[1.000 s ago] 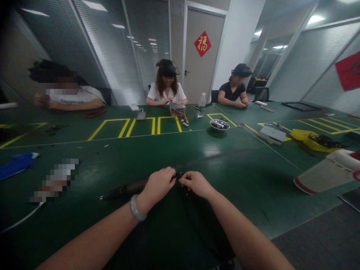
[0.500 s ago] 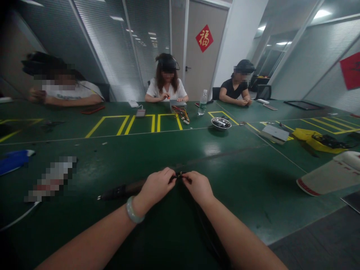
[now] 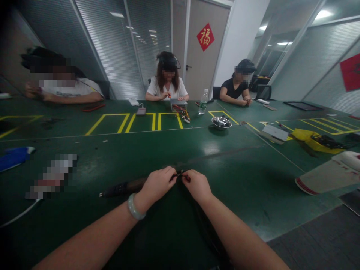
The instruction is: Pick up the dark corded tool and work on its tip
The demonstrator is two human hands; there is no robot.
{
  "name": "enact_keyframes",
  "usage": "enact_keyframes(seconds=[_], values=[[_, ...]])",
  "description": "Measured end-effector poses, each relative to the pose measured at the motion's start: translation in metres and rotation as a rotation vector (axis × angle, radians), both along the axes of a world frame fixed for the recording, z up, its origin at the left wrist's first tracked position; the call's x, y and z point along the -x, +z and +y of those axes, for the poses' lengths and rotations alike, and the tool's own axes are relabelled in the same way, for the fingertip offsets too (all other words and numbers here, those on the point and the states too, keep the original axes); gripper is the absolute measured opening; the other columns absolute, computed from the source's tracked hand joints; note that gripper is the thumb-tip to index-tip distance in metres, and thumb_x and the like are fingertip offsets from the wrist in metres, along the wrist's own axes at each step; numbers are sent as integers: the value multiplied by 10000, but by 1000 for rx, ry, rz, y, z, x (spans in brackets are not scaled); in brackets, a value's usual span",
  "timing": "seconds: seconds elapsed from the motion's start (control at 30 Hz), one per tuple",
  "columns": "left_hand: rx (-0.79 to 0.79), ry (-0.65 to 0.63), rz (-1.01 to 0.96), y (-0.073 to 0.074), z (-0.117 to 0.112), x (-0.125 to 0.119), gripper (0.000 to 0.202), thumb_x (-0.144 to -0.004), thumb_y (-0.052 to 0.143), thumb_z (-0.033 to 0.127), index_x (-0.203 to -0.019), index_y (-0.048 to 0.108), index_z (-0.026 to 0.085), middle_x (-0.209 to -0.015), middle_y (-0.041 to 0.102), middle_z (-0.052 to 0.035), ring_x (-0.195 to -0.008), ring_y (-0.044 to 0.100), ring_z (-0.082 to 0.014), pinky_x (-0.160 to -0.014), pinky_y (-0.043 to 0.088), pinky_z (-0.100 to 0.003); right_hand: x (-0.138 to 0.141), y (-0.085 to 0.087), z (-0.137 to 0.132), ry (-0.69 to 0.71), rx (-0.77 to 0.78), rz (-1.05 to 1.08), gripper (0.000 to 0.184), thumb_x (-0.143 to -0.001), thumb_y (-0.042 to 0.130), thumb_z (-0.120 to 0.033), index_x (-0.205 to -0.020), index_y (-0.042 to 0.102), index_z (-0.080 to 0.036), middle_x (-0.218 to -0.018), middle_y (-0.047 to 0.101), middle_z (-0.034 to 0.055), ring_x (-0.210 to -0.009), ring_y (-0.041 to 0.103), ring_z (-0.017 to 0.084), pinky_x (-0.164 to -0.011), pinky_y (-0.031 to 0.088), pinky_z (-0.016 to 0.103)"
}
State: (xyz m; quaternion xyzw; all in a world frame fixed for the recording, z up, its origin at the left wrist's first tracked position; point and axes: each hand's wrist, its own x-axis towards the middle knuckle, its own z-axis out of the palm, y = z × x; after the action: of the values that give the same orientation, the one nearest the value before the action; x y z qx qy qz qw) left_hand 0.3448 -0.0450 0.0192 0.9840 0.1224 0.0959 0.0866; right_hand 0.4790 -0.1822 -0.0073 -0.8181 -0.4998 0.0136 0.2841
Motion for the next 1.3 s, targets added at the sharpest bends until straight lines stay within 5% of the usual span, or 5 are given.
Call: enact_keyframes(seconds=[0.8,1.07,1.2,1.3], values=[[-2,-18,-14,-1,0,0,105,-945,444,255,-962,527,192,-951,597,-36,-824,603,-173,-714,467,-291,5,-4,5,50,37,-178,107,-868,607,-171,-951,663,-209,-900,675,13,-788,620,155,-730,458,251],[7,-18,-9,-4,0,0,94,-945,437,231,-976,516,189,-966,601,-45,-854,614,-179,-743,486,-306,-9,12,13,259,126,-553,155,-916,553,-212,-1005,679,-221,-1002,676,52,-866,635,191,-754,502,302],[19,-5,-30,-6,1,1,125,-953,412,214,-1030,504,182,-991,609,-59,-906,621,-189,-801,494,-328,-23,7,20,427,76,-546,198,-909,522,-150,-1056,651,-188,-1305,571,85,-1164,556,204,-973,470,336],[32,0,-44,-4,1,0,162,-954,406,211,-1091,487,179,-1009,624,-64,-918,631,-191,-812,505,-336,-29,1,25,459,122,-492,214,-897,512,-121,-1081,617,-160,-1234,617,109,-1128,588,198,-992,465,339]])
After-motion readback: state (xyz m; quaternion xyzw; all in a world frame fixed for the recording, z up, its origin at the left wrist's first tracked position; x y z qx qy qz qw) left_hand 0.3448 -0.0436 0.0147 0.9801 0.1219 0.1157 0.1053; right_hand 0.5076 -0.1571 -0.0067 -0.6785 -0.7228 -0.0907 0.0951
